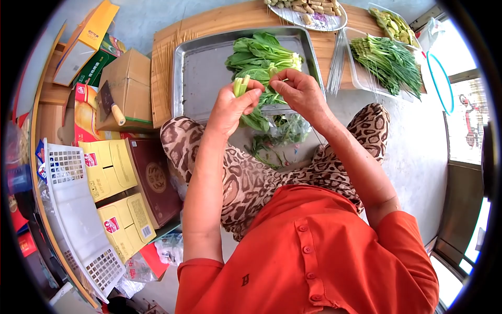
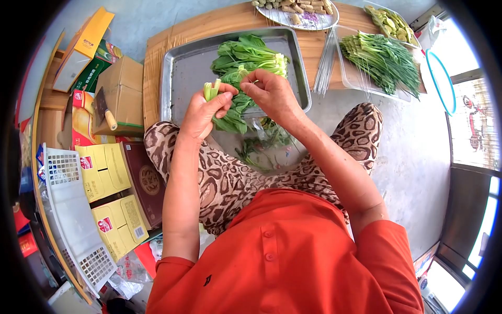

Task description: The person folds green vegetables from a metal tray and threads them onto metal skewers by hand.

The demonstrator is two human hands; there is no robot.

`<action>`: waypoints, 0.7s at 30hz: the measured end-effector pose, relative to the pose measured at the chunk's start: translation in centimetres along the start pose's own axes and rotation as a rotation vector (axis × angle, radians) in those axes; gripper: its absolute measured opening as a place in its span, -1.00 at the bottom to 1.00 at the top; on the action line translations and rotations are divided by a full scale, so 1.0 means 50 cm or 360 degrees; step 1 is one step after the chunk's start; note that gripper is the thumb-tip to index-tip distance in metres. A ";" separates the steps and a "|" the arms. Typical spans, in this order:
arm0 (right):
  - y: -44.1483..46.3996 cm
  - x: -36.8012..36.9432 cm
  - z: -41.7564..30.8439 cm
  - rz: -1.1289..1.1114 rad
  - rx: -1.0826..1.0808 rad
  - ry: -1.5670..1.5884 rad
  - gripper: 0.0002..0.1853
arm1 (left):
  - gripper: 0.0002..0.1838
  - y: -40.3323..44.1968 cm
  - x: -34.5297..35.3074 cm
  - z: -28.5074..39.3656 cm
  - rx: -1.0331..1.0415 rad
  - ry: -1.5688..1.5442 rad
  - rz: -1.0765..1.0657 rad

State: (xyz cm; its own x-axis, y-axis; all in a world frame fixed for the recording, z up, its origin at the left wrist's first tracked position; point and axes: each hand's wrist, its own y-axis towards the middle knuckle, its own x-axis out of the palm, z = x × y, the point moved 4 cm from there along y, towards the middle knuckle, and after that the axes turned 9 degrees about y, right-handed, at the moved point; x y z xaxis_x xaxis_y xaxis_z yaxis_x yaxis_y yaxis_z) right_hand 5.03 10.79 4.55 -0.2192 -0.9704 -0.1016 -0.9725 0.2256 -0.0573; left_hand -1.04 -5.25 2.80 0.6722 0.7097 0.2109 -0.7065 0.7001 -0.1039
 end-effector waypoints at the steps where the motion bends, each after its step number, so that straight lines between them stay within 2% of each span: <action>1: 0.000 0.000 0.001 0.0003 0.0002 -0.0002 -0.83 | -0.84 0.001 0.004 -0.002 -0.0001 -0.0002 -0.0003; 3: -0.001 0.017 -0.018 -0.0078 -0.0089 -0.0004 -0.86 | -0.85 0.002 0.011 -0.013 -0.0078 0.0161 0.0005; 7: 0.002 0.030 -0.026 -0.0157 -0.0039 0.0053 -0.87 | -0.85 -0.002 0.025 -0.012 -0.0124 0.0068 -0.0246; 11: 0.013 0.027 -0.011 -0.0173 -0.0093 0.0127 -0.88 | -0.79 -0.003 0.022 -0.016 -0.0054 0.0052 -0.0267; 13: 0.017 0.010 -0.007 -0.0018 -0.0067 0.0236 -0.86 | -0.67 -0.003 0.016 -0.001 0.0006 -0.0001 -0.0030; 15: 0.021 -0.004 -0.003 0.0032 -0.0039 0.0314 -0.87 | -0.67 -0.005 -0.002 0.005 0.0063 0.0091 0.0004; 17: 0.016 -0.023 -0.010 0.0044 0.0079 0.0291 -0.87 | -0.70 -0.011 -0.039 0.015 0.0298 0.0243 0.0532; 18: 0.014 -0.026 -0.014 0.0062 0.0053 0.0318 -0.88 | -0.74 -0.011 -0.053 0.014 0.0240 0.0327 0.0663; 21: 0.011 -0.023 -0.017 0.0018 0.0060 0.0340 -0.87 | -0.78 -0.018 -0.019 0.026 0.0163 0.0472 0.0570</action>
State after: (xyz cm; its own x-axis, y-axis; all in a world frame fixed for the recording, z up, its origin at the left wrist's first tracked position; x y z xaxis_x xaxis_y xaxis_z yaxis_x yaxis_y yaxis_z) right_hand 4.65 11.94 5.48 -0.2454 -0.9632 0.1098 -0.9672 0.2356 -0.0949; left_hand -1.33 -6.65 3.97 0.4058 0.9075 -0.1087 -0.9136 0.4062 -0.0198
